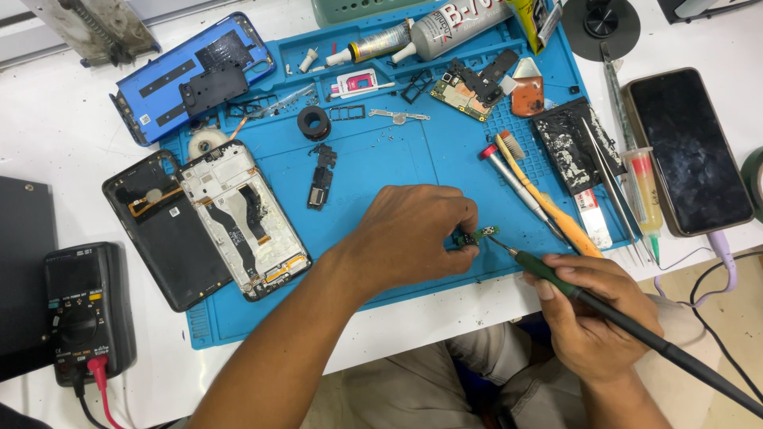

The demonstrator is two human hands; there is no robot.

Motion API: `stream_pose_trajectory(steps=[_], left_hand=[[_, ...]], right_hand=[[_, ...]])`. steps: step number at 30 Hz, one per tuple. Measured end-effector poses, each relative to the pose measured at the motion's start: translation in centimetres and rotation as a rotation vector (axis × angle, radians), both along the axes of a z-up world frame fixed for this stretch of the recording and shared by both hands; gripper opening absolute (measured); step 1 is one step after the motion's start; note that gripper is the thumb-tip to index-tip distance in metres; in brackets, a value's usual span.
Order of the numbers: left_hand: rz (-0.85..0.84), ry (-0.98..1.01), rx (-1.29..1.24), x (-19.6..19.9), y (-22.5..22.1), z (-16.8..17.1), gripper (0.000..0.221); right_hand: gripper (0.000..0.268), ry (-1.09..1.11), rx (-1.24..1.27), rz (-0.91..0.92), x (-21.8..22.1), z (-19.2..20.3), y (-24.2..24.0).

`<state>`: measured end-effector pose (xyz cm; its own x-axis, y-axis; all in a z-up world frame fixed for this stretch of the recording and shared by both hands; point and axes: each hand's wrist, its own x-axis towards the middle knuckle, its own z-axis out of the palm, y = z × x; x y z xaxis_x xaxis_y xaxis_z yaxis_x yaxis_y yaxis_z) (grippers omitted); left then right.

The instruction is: A person uses a soldering iron to repair a small electronic component on a mobile phone circuit board at a repair bench.

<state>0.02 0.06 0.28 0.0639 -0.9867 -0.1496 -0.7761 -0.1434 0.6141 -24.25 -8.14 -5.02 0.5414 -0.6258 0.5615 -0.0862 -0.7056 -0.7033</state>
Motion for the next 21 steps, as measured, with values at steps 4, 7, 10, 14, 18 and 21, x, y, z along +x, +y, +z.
stream_pose_trajectory(steps=[4, 7, 10, 14, 18, 21], left_hand=[[0.004, -0.012, -0.021, -0.02, -0.03, -0.24, 0.017], [-0.001, -0.009, -0.023, -0.03, -0.05, -0.18, 0.017], [-0.007, -0.009, 0.004, -0.02, -0.07, -0.08, 0.017], [-0.002, -0.009, 0.004, -0.02, -0.09, -0.09, 0.016], [0.002, -0.008, 0.007, -0.05, -0.09, 0.09, 0.016], [-0.001, -0.017, 0.03, -0.1, -0.17, 0.1, 0.016]], right_hand=[[0.018, -0.009, 0.006, -0.009, 0.02, -0.13, -0.02], [0.017, -0.006, 0.012, -0.015, -0.07, -0.25, -0.05], [0.016, -0.023, 0.017, -0.021, -0.09, -0.39, -0.03], [0.016, -0.025, 0.031, -0.021, -0.04, -0.34, -0.07], [0.016, -0.009, 0.032, -0.027, 0.06, -0.05, -0.04], [0.015, -0.016, 0.035, -0.017, 0.03, -0.05, -0.11]])
